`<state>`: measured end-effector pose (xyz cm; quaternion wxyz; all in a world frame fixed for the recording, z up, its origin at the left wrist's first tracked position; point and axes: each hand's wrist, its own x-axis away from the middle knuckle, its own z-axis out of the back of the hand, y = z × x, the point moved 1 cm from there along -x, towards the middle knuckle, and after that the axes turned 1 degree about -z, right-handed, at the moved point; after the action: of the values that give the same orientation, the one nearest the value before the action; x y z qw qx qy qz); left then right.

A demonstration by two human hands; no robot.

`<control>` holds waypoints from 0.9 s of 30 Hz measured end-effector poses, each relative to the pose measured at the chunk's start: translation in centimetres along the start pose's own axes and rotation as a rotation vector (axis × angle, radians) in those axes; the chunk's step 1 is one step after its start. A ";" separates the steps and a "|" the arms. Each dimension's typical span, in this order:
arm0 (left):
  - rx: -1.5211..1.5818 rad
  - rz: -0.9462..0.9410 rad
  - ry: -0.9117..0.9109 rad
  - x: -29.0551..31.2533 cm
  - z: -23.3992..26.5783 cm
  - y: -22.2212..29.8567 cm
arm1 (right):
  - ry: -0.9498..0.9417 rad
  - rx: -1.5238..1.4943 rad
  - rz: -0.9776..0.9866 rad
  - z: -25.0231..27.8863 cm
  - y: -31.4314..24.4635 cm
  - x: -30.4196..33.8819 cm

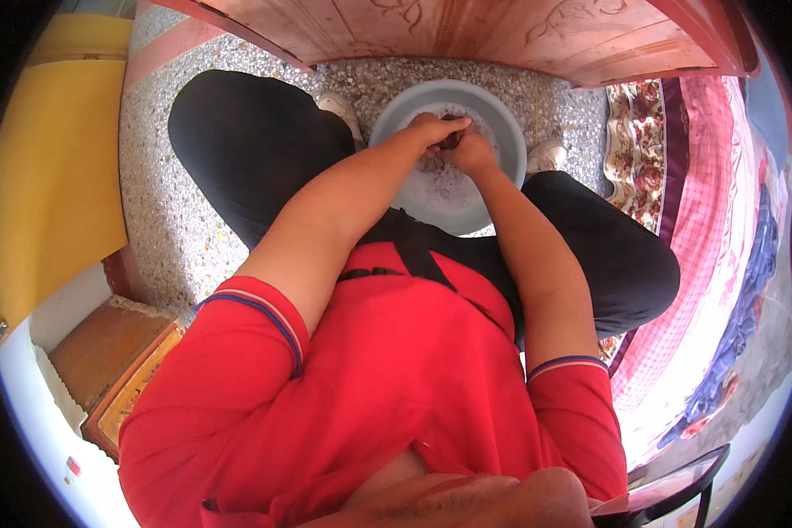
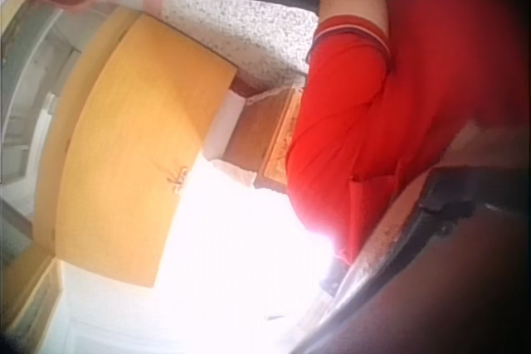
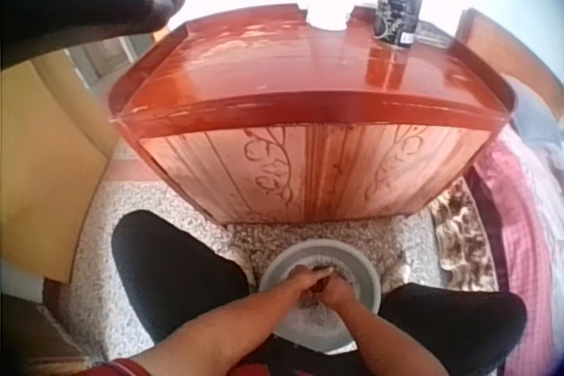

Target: The person wipes the top and front surfaces of a red wooden cabinet with a cloth, periodically rinsing and wringing the cloth in a basin of water.

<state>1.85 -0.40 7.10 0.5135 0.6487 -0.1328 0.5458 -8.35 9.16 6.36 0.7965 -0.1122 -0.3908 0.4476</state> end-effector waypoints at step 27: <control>-0.962 -0.954 0.283 2.2 -1.5 -2.7 | -0.308 -0.672 -0.629 1.1 5.4 -1.2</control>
<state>3.78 2.84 7.39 0.9405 0.2588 0.0080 0.2199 -12.86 11.14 3.57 0.7457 -0.1723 -0.6420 0.0455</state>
